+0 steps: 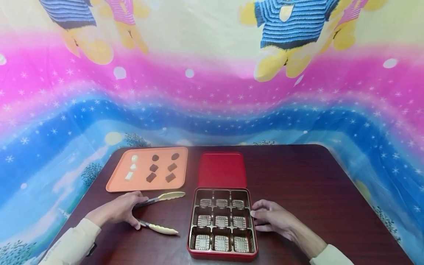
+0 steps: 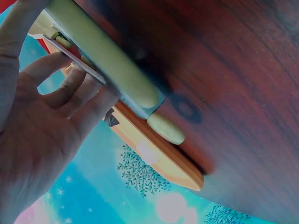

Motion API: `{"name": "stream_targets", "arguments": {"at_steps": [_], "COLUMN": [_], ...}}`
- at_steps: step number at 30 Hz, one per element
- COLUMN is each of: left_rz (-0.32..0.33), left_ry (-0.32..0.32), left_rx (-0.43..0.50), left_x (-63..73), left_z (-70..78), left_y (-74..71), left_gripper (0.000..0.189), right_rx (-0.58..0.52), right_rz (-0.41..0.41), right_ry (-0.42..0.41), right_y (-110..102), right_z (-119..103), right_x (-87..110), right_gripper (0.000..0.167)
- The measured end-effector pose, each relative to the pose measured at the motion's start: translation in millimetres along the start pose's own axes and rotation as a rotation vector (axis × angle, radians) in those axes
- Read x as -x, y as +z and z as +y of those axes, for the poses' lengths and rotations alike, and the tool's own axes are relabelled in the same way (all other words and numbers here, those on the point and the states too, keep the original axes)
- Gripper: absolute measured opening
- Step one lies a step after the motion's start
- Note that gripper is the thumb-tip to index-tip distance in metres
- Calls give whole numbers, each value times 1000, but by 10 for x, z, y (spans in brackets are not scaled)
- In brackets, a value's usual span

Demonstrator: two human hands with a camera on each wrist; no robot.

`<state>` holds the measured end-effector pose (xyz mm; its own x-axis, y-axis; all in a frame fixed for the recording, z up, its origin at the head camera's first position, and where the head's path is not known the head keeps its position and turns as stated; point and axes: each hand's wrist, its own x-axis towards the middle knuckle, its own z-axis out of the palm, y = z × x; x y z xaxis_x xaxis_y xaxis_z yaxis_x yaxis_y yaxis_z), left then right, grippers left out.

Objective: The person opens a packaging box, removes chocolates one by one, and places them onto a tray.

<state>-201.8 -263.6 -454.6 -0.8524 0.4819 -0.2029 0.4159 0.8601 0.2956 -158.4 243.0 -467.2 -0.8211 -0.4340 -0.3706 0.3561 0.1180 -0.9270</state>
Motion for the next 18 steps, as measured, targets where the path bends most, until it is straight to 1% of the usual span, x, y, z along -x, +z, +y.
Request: {"name": "stream_targets", "arguments": {"at_steps": [4,9,14,16,18], "left_rz": [0,13,9,-2,-19], "left_ry": [-32,-47,-64,-63,-69], "left_rx": [12,25,32,19,5], "left_x": [12,19,27,34,42], "left_z": [-8,-5,4,17,38], "left_y": [21,37,42,13,-67], "left_gripper": [88,90,93,96,99], "right_rx": [-1,2,11,30,69], "right_rz": [-5,-3,7,10,18], "right_ry": [-2,-3,2,0,0], "right_y": [3,7,2,-12,-36], "right_z": [-5,-19,-25,-27,-41], "right_x": [-7,-19,-25,-25,-25], "right_gripper": [28,28,30,31,35]}}
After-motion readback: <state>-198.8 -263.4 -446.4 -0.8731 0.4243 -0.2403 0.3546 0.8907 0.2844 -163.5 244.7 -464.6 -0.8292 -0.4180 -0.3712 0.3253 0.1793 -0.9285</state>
